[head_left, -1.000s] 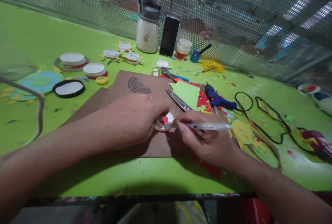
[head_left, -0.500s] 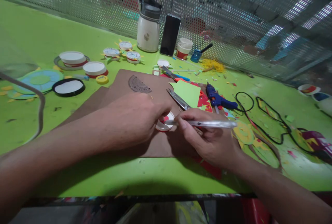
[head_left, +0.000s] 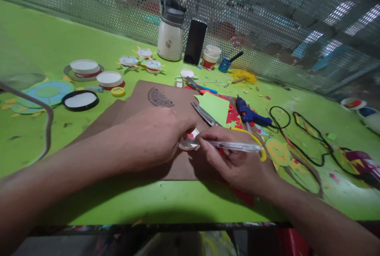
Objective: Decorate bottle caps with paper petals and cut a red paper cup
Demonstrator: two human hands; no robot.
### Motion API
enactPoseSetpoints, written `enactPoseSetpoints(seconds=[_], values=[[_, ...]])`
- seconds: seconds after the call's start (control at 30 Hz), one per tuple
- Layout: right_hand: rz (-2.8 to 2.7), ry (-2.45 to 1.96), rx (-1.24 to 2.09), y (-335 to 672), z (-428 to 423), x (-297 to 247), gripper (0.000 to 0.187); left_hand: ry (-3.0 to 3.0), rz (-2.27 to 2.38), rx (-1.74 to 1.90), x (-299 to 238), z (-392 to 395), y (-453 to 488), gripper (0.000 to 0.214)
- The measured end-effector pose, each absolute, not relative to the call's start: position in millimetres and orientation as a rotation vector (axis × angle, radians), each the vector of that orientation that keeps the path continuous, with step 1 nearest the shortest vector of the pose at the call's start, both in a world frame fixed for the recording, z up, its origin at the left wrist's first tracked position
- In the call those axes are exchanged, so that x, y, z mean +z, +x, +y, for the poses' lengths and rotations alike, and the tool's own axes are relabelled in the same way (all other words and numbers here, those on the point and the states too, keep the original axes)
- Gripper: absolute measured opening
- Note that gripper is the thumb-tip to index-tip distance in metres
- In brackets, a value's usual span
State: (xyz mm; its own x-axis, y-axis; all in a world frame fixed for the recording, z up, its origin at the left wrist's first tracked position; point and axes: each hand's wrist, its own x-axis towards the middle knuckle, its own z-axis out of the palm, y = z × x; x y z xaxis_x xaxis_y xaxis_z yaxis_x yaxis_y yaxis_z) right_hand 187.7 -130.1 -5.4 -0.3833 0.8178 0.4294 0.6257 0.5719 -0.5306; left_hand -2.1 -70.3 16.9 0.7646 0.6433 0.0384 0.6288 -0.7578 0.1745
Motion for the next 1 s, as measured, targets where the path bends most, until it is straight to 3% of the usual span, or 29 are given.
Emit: enactPoseSetpoints(seconds=[1.0], values=[[-2.271, -1.128, 0.2, 185.2, -130.3, -4.1, 0.009, 2.835, 1.034, 0.174, 14.2, -70.9, -2.4, 0.016]])
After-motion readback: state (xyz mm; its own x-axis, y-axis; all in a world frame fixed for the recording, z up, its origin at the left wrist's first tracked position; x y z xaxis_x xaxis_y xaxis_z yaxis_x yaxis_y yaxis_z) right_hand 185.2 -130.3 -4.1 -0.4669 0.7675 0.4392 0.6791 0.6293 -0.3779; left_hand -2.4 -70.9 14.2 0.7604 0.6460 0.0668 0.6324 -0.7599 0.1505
